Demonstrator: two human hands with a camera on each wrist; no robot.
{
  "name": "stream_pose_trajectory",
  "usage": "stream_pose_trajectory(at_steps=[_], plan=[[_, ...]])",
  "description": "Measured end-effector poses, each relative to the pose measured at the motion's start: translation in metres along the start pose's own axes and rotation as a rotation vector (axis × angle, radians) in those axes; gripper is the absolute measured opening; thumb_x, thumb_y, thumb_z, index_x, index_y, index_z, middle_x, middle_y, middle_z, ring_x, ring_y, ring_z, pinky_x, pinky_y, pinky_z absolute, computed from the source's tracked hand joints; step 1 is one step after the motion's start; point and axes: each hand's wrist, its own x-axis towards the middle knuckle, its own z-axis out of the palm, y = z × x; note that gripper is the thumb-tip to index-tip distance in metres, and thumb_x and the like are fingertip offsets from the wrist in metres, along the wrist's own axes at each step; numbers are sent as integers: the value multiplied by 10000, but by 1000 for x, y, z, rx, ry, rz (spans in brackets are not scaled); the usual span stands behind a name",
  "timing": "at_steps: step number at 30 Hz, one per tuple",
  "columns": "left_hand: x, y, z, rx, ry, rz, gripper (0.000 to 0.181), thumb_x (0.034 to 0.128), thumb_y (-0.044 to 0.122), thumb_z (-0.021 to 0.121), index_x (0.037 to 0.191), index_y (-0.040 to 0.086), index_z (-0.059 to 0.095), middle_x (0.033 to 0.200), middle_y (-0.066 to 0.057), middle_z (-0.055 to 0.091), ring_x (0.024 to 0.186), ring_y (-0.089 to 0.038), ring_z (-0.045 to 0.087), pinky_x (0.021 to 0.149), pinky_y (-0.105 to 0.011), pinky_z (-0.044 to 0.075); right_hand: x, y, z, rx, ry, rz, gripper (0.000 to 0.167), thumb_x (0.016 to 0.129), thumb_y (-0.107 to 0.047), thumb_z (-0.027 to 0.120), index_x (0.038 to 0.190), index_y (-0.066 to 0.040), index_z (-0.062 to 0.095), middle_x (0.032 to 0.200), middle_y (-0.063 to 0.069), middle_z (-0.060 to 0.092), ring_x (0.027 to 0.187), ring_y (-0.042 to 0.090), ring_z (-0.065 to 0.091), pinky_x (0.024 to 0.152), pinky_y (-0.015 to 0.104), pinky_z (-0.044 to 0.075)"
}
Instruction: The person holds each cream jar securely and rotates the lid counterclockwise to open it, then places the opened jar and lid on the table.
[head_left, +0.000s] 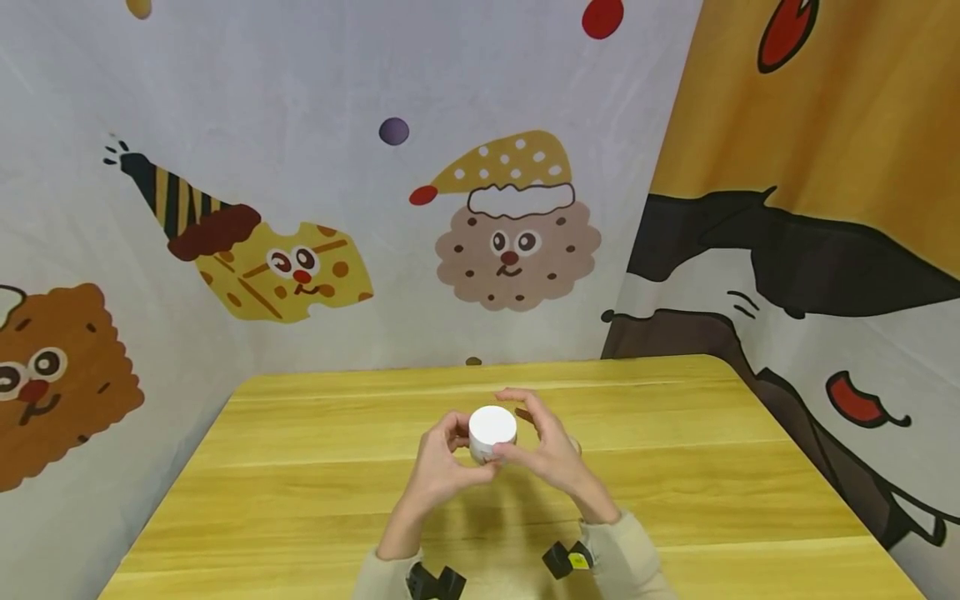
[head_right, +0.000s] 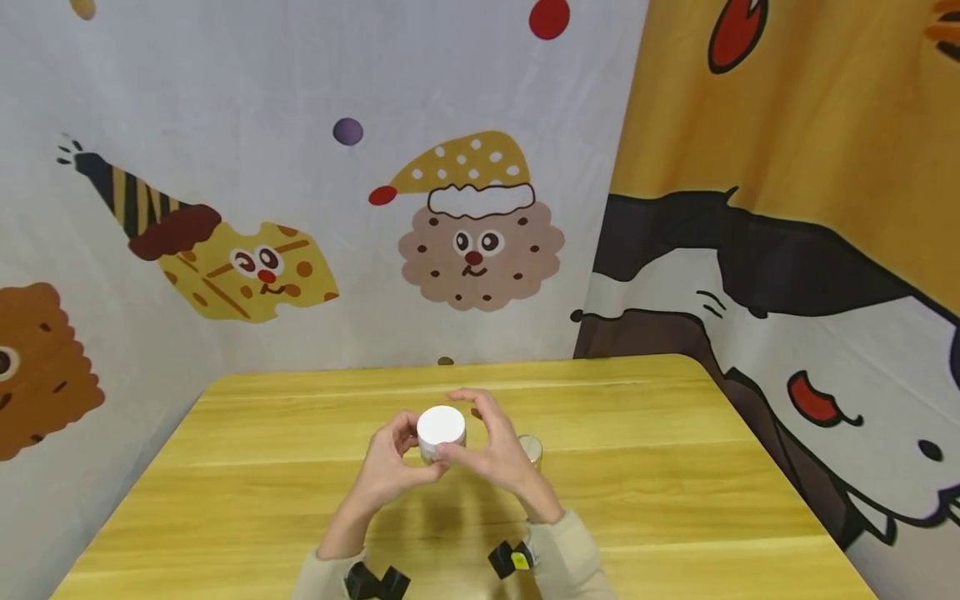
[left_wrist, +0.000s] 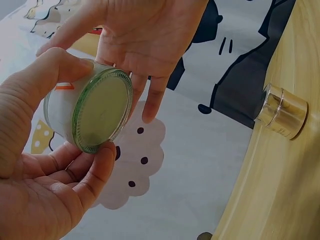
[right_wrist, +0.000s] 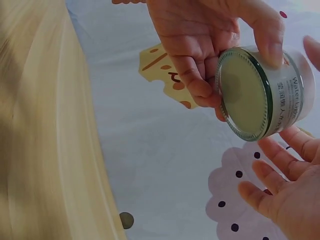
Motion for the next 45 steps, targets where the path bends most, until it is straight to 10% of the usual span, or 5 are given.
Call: stream_pose_trajectory(at_steps=[10,16,26,35,45], plan=[[-1,6,-1,12,-21,-29,377,650,-70,743,979,-73,560,926,-76,594,859,-224,554,792,-324,519,0,0,0,-24,0,5,409,784,-89,722,1166,-35,586,1274,118,515,1221,323,423,958,619,342],[2,-22,1,3,-16,0,404,644,-37,770,996,-30,571,933,-63,596,861,-190,559,790,-312,525,0,-1,0,-14,-61,-79,442,859,-46,612,1272,60,497,1295,240,465,1216,351,411,958,582,337],[3,-25,0,2,-8,21,390,647,6,779,980,-6,579,929,-78,603,856,-187,562,790,-311,527,1,-2,2,-15,29,48,404,767,-130,744,1124,-83,562,1278,95,507,1239,310,406,977,609,331],[2,-24,0,22,-24,27,396,662,18,778,994,-19,567,936,-93,591,855,-192,562,788,-323,532,1,0,1,-24,-46,-99,417,861,-25,594,1266,38,518,1293,189,485,1226,345,403,964,580,343],[2,-22,0,11,-12,22,390,655,18,777,985,-10,572,939,-78,598,858,-180,562,790,-297,527,0,0,3,-29,26,31,448,778,-122,733,1186,-60,558,1279,115,501,1223,307,414,959,624,337]])
